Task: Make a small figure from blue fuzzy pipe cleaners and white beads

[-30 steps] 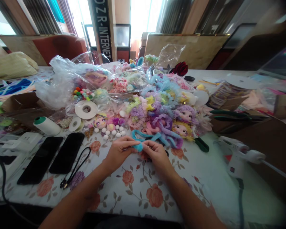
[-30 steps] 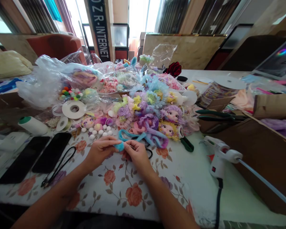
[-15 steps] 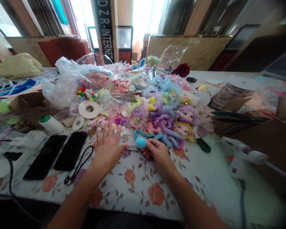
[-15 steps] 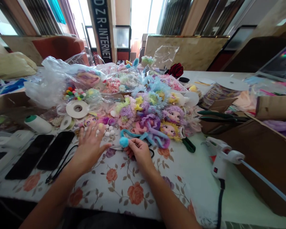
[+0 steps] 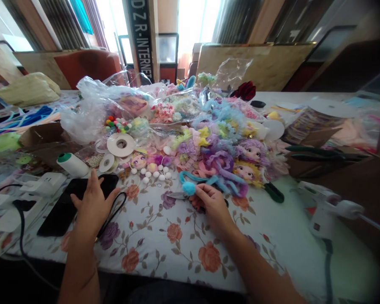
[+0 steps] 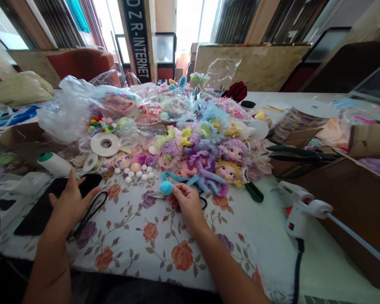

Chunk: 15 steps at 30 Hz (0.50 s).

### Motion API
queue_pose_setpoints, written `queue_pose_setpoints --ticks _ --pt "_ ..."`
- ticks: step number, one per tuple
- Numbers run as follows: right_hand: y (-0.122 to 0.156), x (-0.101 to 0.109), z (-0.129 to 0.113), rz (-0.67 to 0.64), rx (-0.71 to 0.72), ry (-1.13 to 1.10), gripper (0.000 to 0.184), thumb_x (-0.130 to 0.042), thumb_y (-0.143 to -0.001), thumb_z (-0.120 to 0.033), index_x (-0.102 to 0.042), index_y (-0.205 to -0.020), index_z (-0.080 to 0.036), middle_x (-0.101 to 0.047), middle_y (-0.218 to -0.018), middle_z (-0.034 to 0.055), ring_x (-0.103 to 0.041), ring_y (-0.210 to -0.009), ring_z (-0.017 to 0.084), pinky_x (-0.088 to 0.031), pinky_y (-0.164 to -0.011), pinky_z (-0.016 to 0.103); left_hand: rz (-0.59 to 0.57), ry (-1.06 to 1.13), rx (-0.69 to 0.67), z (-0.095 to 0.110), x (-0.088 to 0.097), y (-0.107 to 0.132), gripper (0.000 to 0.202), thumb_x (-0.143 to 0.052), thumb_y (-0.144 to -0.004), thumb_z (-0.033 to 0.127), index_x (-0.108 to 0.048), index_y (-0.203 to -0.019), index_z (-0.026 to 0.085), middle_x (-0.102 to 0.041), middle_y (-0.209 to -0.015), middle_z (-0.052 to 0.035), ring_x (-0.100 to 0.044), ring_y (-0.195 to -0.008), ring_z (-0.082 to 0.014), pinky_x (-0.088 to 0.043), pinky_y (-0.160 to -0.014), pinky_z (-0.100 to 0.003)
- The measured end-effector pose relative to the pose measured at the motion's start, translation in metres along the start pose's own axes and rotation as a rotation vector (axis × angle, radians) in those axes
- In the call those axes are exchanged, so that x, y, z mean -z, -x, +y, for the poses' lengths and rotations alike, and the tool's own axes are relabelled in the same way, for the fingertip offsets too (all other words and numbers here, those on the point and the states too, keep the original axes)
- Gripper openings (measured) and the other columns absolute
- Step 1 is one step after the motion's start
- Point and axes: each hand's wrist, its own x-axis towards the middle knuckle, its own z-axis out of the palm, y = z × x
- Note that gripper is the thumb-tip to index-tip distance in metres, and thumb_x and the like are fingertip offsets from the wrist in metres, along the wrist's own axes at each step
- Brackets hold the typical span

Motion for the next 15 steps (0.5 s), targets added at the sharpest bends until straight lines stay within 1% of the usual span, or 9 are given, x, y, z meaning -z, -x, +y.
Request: queue_pose_setpoints --ticks 2,4,6,7,9,11,12,13,15 --pt "0.001 -0.001 -0.001 0.011 -0.002 -0.008 0.036 -0.077 -0.069 -0.051 -0.064 -0.068 -0.018 -0.065 -0.059 0.0016 -0.051 -0.049 0.011 -0.033 -0.044 0.023 -0.005 -0.003 -0.01 0.002 -0.002 0.001 0.086 -0.044 -0.093 0.05 0.0 -0.156 0.013 -0.05 -0.146 -0.0216 -0.036 -0.14 -0.0437 -0.007 -0.108 -0.077" --pt "0.001 -0.001 -0.002 0.018 -0.006 -0.021 0.035 -0.077 -0.069 -0.051 -0.064 -0.069 -0.018 -0.065 -0.059 0.0015 -0.051 -0.049 0.011 -0.033 -0.044 0.023 -0.042 -0.015 -0.011 0.003 -0.005 0.0 0.085 -0.043 -0.093 0.05 0.0 -0.156 0.014 -0.052 -0.144 -0.0218 -0.035 -0.14 -0.0436 -0.006 -0.108 -0.077" --pt "0.001 -0.001 -0.002 0.018 -0.011 -0.035 0.035 -0.078 -0.068 -0.05 -0.064 -0.069 -0.018 -0.065 -0.059 0.0013 -0.051 -0.048 0.011 -0.033 -0.045 0.023 -0.075 -0.026 -0.006 0.001 -0.006 -0.003 0.082 -0.041 -0.094 0.05 -0.002 -0.157 0.015 -0.053 -0.143 -0.0217 -0.036 -0.14 -0.0431 -0.005 -0.108 -0.077" --pt "0.001 -0.001 -0.002 0.018 -0.013 -0.04 0.035 -0.078 -0.068 -0.05 -0.064 -0.069 -0.018 -0.065 -0.059 0.0013 -0.051 -0.048 0.01 -0.033 -0.045 0.023 -0.072 -0.033 -0.005 0.0 -0.006 -0.004 0.081 -0.04 -0.094 0.05 -0.003 -0.157 0.015 -0.053 -0.143 -0.0221 -0.035 -0.141 -0.0429 -0.005 -0.108 -0.078" --pt "0.0 -0.001 -0.002 0.018 -0.016 -0.044 0.036 -0.078 -0.068 -0.051 -0.064 -0.069 -0.018 -0.065 -0.059 0.0013 -0.051 -0.048 0.01 -0.034 -0.045 0.022 -0.014 -0.052 -0.007 -0.001 -0.002 -0.005 0.079 -0.039 -0.094 0.051 -0.008 -0.156 0.013 -0.046 -0.148 -0.0252 -0.03 -0.144 -0.0434 -0.007 -0.108 -0.077" --pt "0.0 -0.001 -0.002 0.02 -0.016 -0.039 0.036 -0.078 -0.067 -0.051 -0.064 -0.068 -0.018 -0.065 -0.058 0.0014 -0.051 -0.048 0.01 -0.033 -0.045 0.022 0.094 -0.05 -0.027 0.003 0.004 -0.006 0.079 -0.041 -0.094 0.051 -0.013 -0.155 0.01 -0.038 -0.152 -0.0281 -0.027 -0.145 -0.044 -0.011 -0.109 -0.075" --pt "0.0 -0.002 -0.002 0.022 -0.016 -0.035 0.036 -0.078 -0.067 -0.051 -0.064 -0.068 -0.018 -0.065 -0.058 0.0014 -0.051 -0.048 0.01 -0.033 -0.045 0.022 0.153 -0.025 -0.049 0.007 0.008 -0.005 0.078 -0.042 -0.094 0.05 -0.015 -0.155 0.009 -0.038 -0.152 -0.0282 -0.029 -0.144 -0.0437 -0.014 -0.11 -0.073" --pt "0.0 -0.002 -0.002 0.022 -0.016 -0.032 0.036 -0.078 -0.067 -0.051 -0.064 -0.068 -0.018 -0.064 -0.058 0.0013 -0.05 -0.048 0.01 -0.033 -0.045 0.022 0.209 0.021 -0.084 0.012 0.012 -0.005 0.077 -0.045 -0.094 0.049 -0.018 -0.154 0.01 -0.041 -0.15 -0.0266 -0.034 -0.142 -0.0423 -0.018 -0.112 -0.069" --pt "0.001 -0.003 -0.003 0.022 -0.014 -0.028 0.035 -0.077 -0.068 -0.05 -0.064 -0.068 -0.018 -0.064 -0.058 0.001 -0.05 -0.048 0.01 -0.034 -0.046 0.022 0.294 0.178 -0.187 0.03 0.016 -0.004 0.072 -0.052 -0.092 0.045 -0.027 -0.152 0.014 -0.057 -0.139 -0.0198 -0.048 -0.132 -0.037 -0.033 -0.111 -0.057"
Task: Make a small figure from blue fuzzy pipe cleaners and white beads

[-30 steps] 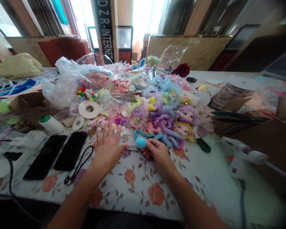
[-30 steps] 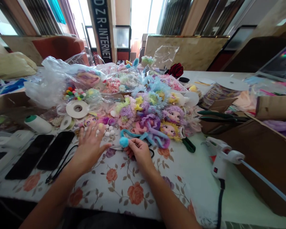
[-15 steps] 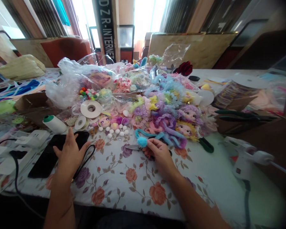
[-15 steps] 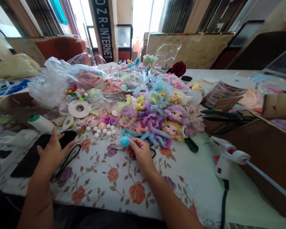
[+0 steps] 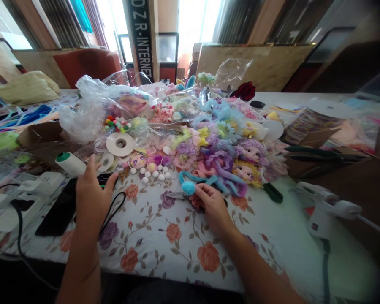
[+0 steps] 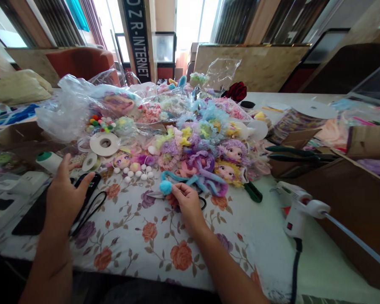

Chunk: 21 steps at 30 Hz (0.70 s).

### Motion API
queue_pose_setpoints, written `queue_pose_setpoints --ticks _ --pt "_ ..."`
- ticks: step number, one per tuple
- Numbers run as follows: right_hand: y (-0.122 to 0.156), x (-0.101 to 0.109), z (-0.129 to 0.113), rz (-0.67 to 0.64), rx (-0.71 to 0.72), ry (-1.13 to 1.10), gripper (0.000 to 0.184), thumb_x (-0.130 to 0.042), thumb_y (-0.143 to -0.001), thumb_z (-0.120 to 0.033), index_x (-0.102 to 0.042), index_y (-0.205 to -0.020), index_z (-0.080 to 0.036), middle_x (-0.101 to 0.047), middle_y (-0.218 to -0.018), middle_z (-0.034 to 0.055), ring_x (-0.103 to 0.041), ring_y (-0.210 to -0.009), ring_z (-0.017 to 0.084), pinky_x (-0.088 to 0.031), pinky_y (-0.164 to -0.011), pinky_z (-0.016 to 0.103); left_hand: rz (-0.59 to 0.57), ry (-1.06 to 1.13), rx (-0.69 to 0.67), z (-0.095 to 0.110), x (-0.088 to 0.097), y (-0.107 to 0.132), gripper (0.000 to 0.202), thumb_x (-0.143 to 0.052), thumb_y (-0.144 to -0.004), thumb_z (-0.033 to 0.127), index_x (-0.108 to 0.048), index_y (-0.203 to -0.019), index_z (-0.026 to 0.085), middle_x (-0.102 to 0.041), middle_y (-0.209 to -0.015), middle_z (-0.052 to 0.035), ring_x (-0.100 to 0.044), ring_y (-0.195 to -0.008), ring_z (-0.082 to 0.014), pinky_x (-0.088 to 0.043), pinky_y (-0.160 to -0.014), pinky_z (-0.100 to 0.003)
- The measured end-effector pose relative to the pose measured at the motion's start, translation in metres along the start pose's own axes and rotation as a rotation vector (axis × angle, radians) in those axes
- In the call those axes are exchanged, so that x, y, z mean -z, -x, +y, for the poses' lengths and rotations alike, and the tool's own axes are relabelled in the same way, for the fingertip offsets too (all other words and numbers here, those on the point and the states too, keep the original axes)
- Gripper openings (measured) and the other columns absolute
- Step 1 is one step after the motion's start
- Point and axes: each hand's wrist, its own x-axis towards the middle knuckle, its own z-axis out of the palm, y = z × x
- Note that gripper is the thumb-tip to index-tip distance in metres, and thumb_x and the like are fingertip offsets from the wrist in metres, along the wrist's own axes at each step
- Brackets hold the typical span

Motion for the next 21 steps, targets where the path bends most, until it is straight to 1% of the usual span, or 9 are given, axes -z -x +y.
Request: queue_pose_setpoints --ticks 2,4,6,7,10,12,15,18,21 --pt "0.001 0.0 0.0 -0.005 0.008 0.004 0.033 -0.076 -0.069 -0.048 -0.064 -0.068 -0.018 -0.065 -0.058 0.0008 -0.05 -0.049 0.01 -0.034 -0.046 0.022 -0.029 0.234 -0.09 0.022 -0.008 -0.001 0.056 -0.058 -0.09 0.042 -0.049 -0.139 0.018 -0.068 -0.12 -0.0131 -0.063 -0.112 -0.0307 -0.045 -0.104 -0.049" --pt "0.001 0.001 0.0 -0.014 0.023 0.008 0.032 -0.076 -0.07 -0.047 -0.064 -0.069 -0.018 -0.064 -0.059 0.0006 -0.05 -0.049 0.01 -0.033 -0.046 0.022 -0.303 0.495 -0.188 0.046 -0.022 0.001 0.038 -0.06 -0.089 0.042 -0.065 -0.12 0.02 -0.069 -0.112 -0.0094 -0.068 -0.095 -0.0239 -0.055 -0.09 -0.04" --pt "0.001 0.002 0.001 -0.029 0.045 0.016 0.032 -0.075 -0.071 -0.048 -0.065 -0.071 -0.018 -0.063 -0.058 0.0 -0.049 -0.049 0.01 -0.032 -0.046 0.022 -0.539 0.645 -0.236 0.066 -0.04 0.006 0.032 -0.064 -0.086 0.041 -0.07 -0.109 0.02 -0.068 -0.107 -0.0086 -0.068 -0.084 -0.0199 -0.058 -0.074 -0.032" --pt "0.0 0.002 0.002 -0.035 0.053 0.018 0.033 -0.075 -0.072 -0.049 -0.065 -0.073 -0.018 -0.062 -0.057 -0.0005 -0.049 -0.048 0.01 -0.031 -0.046 0.022 -0.621 0.692 -0.231 0.074 -0.048 0.01 0.033 -0.066 -0.084 0.038 -0.069 -0.111 0.02 -0.067 -0.105 -0.0082 -0.068 -0.083 -0.0189 -0.058 -0.071 -0.03" --pt "0.001 0.001 0.002 -0.045 0.066 0.021 0.034 -0.075 -0.072 -0.051 -0.065 -0.077 -0.018 -0.06 -0.055 -0.002 -0.047 -0.048 0.01 -0.031 -0.047 0.022 -0.77 0.827 -0.168 0.087 -0.066 0.02 0.047 -0.079 -0.071 0.035 -0.066 -0.114 0.02 -0.063 -0.102 -0.0068 -0.065 -0.074 -0.0155 -0.057 -0.063 -0.028" --pt "0.003 -0.001 0.001 -0.046 0.077 0.029 0.035 -0.075 -0.072 -0.051 -0.064 -0.076 -0.019 -0.059 -0.055 -0.0028 -0.046 -0.048 0.01 -0.032 -0.047 0.023 -0.796 0.876 -0.185 0.089 -0.071 0.027 0.046 -0.083 -0.067 0.034 -0.069 -0.109 0.02 -0.061 -0.101 -0.0059 -0.064 -0.073 -0.0145 -0.057 -0.064 -0.028" --pt "0.006 -0.004 -0.001 -0.049 0.092 0.057 0.034 -0.075 -0.073 -0.052 -0.065 -0.075 -0.019 -0.058 -0.055 -0.0029 -0.045 -0.049 0.01 -0.034 -0.048 0.023 -0.744 0.938 -0.192 0.087 -0.073 0.032 0.029 -0.079 -0.072 0.034 -0.074 -0.097 0.02 -0.061 -0.096 -0.0057 -0.061 -0.072 -0.0132 -0.056 -0.063 -0.026" --pt "0.008 -0.004 -0.003 -0.064 0.09 0.079 0.034 -0.074 -0.074 -0.052 -0.066 -0.077 -0.019 -0.061 -0.056 -0.0017 -0.045 -0.048 0.01 -0.034 -0.047 0.024 -0.768 1.084 -0.084 0.082 -0.074 0.032 0.028 -0.081 -0.07 0.035 -0.077 -0.091 0.017 -0.063 -0.09 -0.0063 -0.06 -0.068 -0.0128 -0.053 -0.053 -0.023" --pt "0.009 -0.003 -0.005 -0.088 0.075 0.057 0.033 -0.077 -0.072 -0.051 -0.07 -0.079 -0.019 -0.062 -0.055 -0.0016 -0.045 -0.047 0.01 -0.035 -0.047 0.024 -0.86 1.202 0.01 0.077 -0.075 0.029 0.032 -0.084 -0.068 0.034 -0.079 -0.094 0.016 -0.065 -0.091 -0.0075 -0.065 -0.069 -0.0146 -0.056 -0.055 -0.025"
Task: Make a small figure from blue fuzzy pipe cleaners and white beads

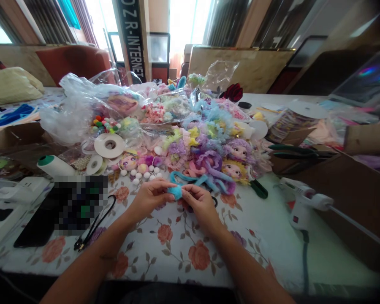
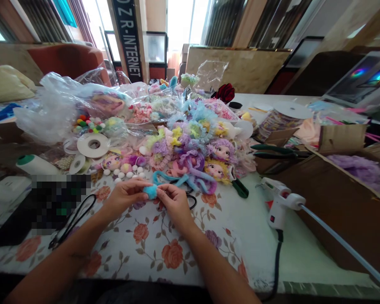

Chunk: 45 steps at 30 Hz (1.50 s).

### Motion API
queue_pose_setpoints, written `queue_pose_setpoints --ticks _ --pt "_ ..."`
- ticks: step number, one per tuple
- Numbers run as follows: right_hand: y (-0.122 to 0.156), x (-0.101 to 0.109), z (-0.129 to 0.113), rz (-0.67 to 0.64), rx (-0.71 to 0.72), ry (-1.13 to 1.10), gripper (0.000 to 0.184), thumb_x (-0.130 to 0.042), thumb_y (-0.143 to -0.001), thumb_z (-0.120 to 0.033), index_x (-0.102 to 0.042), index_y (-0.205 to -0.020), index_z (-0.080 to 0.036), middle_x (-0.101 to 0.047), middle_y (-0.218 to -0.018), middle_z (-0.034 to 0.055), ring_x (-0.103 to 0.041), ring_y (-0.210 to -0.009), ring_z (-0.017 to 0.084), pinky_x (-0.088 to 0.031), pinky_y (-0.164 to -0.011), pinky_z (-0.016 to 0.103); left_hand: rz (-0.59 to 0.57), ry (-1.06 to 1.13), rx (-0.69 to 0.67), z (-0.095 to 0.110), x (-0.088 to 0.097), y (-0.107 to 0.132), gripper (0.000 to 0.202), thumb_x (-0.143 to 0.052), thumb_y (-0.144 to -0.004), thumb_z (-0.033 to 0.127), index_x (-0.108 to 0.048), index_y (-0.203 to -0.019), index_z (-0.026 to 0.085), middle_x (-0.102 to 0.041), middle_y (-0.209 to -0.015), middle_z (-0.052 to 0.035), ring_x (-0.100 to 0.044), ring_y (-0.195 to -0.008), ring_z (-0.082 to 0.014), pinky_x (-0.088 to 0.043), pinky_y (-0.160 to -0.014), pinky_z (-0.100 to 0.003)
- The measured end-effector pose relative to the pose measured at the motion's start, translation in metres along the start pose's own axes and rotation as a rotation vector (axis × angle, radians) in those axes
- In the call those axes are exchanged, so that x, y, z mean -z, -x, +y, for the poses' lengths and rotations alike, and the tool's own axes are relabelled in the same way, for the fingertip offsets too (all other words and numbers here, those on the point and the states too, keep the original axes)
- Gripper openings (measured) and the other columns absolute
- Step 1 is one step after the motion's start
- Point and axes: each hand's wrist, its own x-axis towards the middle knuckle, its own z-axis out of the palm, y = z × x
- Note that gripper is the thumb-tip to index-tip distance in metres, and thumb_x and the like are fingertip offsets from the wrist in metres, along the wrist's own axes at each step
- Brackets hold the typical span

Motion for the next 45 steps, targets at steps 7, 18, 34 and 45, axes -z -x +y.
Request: queue_pose_setpoints --ticks 7,18,34,45 --pt "0.0 0.001 0.002 -0.055 -0.027 -0.039 0.032 -0.08 -0.067 -0.051 -0.076 -0.073 -0.02 -0.064 -0.055 0.0004 -0.053 -0.051 0.013 -0.043 -0.051 0.026 -0.002 0.03 -0.002 -0.004 0.002 0.003 0.022 -0.085 -0.066 0.032 -0.08 -0.082 0.017 -0.063 -0.076 -0.0028 -0.064 -0.059 -0.0121 -0.059 -0.055 -0.026" --pt "-0.002 0.001 0.003 -0.005 -0.022 -0.041 0.031 -0.078 -0.071 -0.049 -0.072 -0.07 -0.019 -0.062 -0.054 -0.0006 -0.05 -0.049 0.011 -0.042 -0.049 0.024 0.083 -0.002 0.009 -0.008 -0.002 0.003 0.031 -0.073 -0.079 0.044 -0.079 -0.094 0.017 -0.07 -0.086 -0.0072 -0.065 -0.064 -0.0135 -0.057 -0.057 -0.025" --pt "-0.003 0.005 0.003 -0.111 -0.053 -0.017 0.03 -0.078 -0.072 -0.048 -0.076 -0.075 -0.018 -0.064 -0.055 -0.0004 -0.05 -0.049 0.01 -0.039 -0.049 0.023 0.036 -0.063 -0.073 -0.013 0.001 0.003 0.023 -0.08 -0.073 0.031 -0.08 -0.093 0.019 -0.068 -0.09 -0.008 -0.063 -0.075 -0.0161 -0.051 -0.057 -0.023" --pt "-0.005 0.005 0.003 -0.14 -0.058 0.004 0.035 -0.078 -0.072 -0.05 -0.07 -0.066 -0.017 -0.063 -0.054 -0.0001 -0.052 -0.049 0.009 -0.038 -0.049 0.021 0.075 0.002 0.029 -0.011 -0.007 0.005 0.023 -0.081 -0.071 0.037 -0.078 -0.08 0.016 -0.066 -0.072 -0.0032 -0.06 -0.06 -0.0124 -0.051 -0.056 -0.024"
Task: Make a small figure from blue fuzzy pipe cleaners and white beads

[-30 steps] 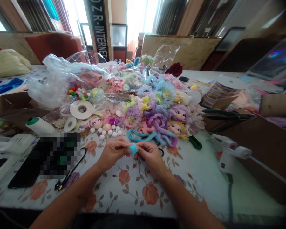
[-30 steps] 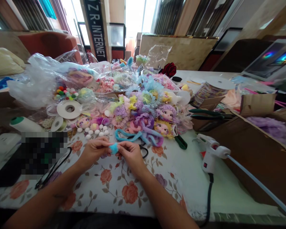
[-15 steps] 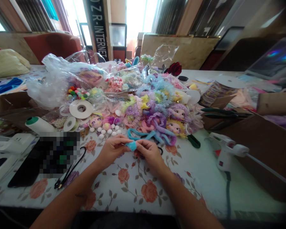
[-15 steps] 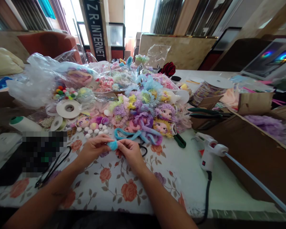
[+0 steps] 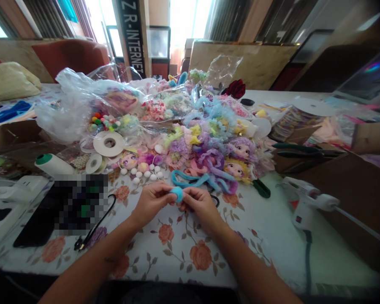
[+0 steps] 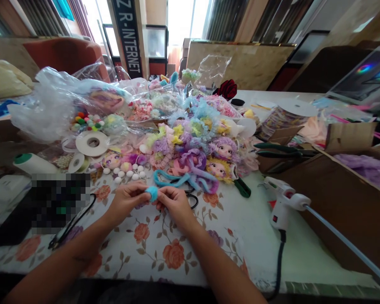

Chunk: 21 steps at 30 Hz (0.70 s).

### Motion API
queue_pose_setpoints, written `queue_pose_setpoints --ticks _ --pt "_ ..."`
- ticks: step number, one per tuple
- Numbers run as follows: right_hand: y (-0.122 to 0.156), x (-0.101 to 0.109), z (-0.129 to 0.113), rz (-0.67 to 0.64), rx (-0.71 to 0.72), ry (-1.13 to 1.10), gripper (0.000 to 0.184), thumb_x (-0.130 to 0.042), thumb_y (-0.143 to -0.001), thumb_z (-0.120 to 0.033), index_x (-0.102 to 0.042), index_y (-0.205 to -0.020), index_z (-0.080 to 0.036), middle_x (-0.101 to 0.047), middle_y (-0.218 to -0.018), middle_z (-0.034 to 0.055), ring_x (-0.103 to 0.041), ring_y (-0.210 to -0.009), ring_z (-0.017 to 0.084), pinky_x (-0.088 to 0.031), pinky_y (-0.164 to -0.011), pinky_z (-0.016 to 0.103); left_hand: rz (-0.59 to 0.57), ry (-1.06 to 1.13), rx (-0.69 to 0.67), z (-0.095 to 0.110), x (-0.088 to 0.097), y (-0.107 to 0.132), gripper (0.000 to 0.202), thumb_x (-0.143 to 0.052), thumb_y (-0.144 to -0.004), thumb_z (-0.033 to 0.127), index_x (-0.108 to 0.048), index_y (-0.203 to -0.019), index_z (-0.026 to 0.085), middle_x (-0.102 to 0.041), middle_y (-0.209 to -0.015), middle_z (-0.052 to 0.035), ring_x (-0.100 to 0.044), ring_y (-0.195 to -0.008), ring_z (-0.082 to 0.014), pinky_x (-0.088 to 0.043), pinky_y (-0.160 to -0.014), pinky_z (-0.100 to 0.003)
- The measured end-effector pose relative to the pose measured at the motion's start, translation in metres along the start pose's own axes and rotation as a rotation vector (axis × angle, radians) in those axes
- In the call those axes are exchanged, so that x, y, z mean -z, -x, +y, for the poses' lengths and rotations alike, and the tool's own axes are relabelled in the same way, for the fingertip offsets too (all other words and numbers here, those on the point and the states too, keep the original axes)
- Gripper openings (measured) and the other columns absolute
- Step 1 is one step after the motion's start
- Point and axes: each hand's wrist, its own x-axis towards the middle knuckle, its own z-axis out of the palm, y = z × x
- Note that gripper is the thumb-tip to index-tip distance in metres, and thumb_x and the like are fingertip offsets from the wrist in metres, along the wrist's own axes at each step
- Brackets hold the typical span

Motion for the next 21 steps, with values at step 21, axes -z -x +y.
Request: queue_pose_setpoints --ticks 21 --pt "0.0021 -0.0027 -0.0006 0.159 0.088 0.084 0.028 -0.078 -0.071 -0.041 -0.076 -0.086 -0.018 -0.062 -0.056 -0.0014 -0.049 -0.049 0.011 -0.04 -0.048 0.023 0.0 0.09 -0.016 0.0016 0.0042 -0.0018 0.022 -0.082 -0.071 0.027 -0.08 -0.091 0.019 -0.068 -0.088 -0.0048 -0.062 -0.075 -0.014 -0.054 -0.066 -0.024"
